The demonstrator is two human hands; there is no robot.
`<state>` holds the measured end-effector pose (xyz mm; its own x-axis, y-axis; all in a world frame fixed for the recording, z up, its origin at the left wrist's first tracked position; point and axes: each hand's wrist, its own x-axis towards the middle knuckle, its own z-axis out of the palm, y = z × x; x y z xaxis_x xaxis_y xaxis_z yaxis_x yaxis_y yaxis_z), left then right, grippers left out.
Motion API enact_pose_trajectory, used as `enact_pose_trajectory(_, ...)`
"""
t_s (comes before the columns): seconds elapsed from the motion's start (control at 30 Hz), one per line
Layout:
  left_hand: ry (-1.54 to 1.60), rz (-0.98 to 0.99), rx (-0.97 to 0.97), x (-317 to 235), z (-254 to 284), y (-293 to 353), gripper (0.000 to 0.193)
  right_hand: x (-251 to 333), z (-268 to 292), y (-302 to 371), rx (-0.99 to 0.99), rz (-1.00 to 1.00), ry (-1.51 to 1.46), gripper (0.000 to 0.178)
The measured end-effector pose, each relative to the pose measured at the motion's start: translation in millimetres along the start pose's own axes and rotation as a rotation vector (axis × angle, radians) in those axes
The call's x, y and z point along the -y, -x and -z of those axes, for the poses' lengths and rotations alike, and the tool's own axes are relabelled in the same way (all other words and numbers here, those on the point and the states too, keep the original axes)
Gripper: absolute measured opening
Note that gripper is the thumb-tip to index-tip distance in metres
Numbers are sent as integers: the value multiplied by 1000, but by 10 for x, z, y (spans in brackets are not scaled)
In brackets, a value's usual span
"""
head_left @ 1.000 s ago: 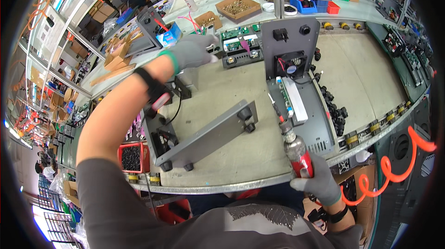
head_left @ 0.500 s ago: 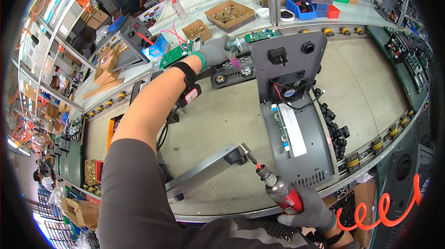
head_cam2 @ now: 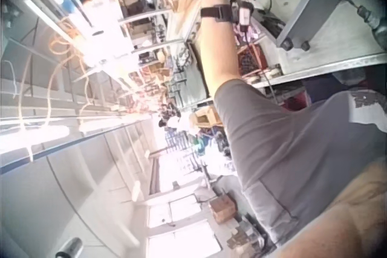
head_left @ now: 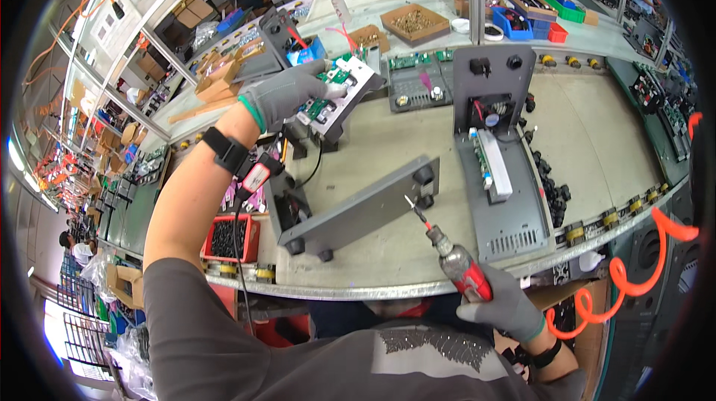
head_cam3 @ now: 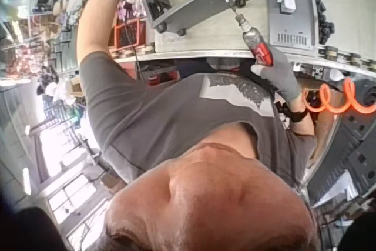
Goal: Assembling metal housings and internal components for electronic devices using a pneumatic screwdriver and various parts.
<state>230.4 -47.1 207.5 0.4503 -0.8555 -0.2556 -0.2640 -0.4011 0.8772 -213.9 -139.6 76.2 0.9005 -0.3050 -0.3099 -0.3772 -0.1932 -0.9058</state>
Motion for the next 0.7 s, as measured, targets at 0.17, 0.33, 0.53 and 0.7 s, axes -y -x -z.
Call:
enact_pose_trajectory(0.17,-576,11,-9,280,-178,560,68,-28,-225,43,130,-186,-288,48)
enact_pose_trajectory(0.33,-439,33,83,554,-372,741,63,-17,-464,16,114,-239,-418,38)
enact_pose_trajectory(0.53,-478,117,112,736,-467,826,69,66,-567,11,77,-256,-472,38)
enact_pose_trajectory(0.7,-484,70,183,796,-509,835,66,149,-611,-23,50,-244,-462,36)
